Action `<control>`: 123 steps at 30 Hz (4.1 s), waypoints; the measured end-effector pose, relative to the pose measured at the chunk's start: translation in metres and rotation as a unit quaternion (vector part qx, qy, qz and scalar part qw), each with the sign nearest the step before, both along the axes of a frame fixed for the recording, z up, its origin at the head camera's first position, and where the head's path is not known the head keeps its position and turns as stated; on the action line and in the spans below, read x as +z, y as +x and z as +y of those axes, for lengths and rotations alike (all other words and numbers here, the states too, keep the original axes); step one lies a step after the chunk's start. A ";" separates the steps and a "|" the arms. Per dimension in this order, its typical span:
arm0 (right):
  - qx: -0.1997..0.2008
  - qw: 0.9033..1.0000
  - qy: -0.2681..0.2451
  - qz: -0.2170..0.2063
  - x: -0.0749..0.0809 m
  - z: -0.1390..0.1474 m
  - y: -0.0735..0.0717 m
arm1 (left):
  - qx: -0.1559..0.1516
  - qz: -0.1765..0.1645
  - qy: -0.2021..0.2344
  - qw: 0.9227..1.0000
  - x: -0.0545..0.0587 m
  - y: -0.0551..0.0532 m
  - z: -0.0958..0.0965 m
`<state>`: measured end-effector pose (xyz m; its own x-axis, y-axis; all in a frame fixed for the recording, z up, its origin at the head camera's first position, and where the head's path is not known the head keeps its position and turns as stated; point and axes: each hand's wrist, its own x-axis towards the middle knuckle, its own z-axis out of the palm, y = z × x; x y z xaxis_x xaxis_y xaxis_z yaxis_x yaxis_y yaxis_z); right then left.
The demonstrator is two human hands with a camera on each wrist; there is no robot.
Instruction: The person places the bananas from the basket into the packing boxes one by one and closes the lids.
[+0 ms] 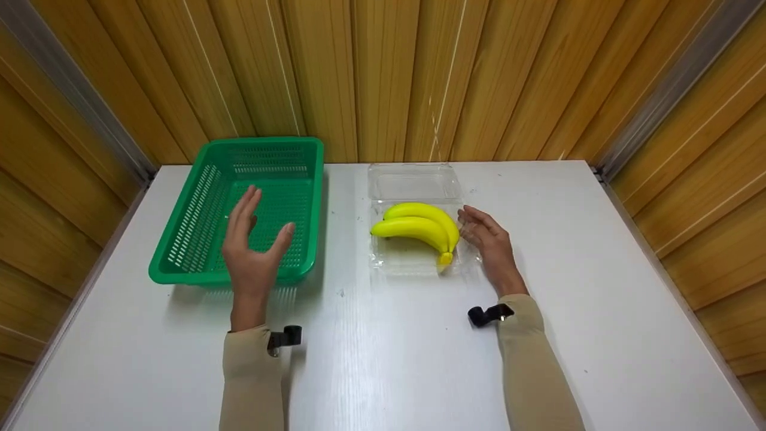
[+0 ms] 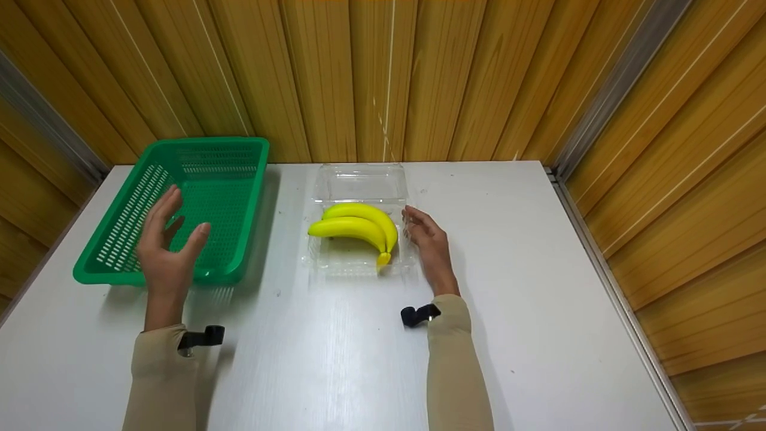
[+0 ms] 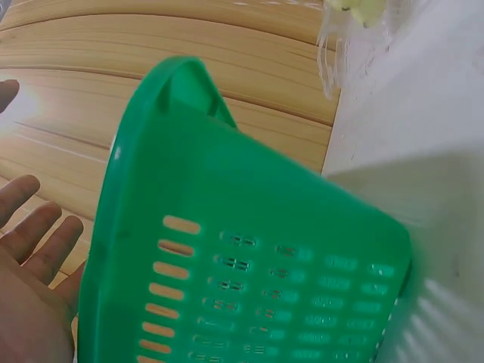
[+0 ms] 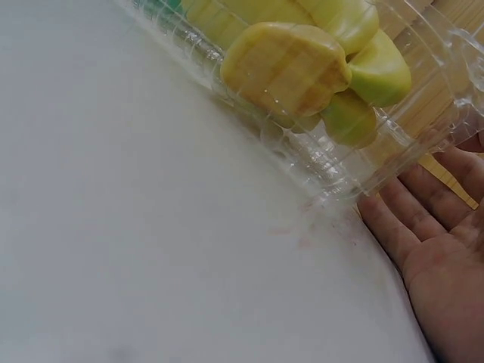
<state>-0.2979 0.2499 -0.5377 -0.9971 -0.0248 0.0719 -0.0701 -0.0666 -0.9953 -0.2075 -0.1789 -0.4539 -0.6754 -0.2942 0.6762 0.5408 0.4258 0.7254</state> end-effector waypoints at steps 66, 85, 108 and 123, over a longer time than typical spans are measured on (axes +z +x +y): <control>-0.007 1.000 0.018 -0.001 0.003 -0.001 0.004 | -0.113 -0.052 -0.014 0.992 -0.016 -0.024 0.126; -0.012 1.000 0.009 -0.006 0.001 -0.002 0.004 | -0.140 -0.088 0.021 0.986 -0.031 -0.040 0.147; -0.009 1.000 -0.009 -0.002 0.000 -0.003 0.003 | -0.131 -0.150 0.010 0.980 -0.064 -0.049 0.141; -0.020 1.000 0.015 -0.004 0.001 -0.003 0.004 | -0.156 -0.199 0.032 0.967 -0.073 -0.053 0.141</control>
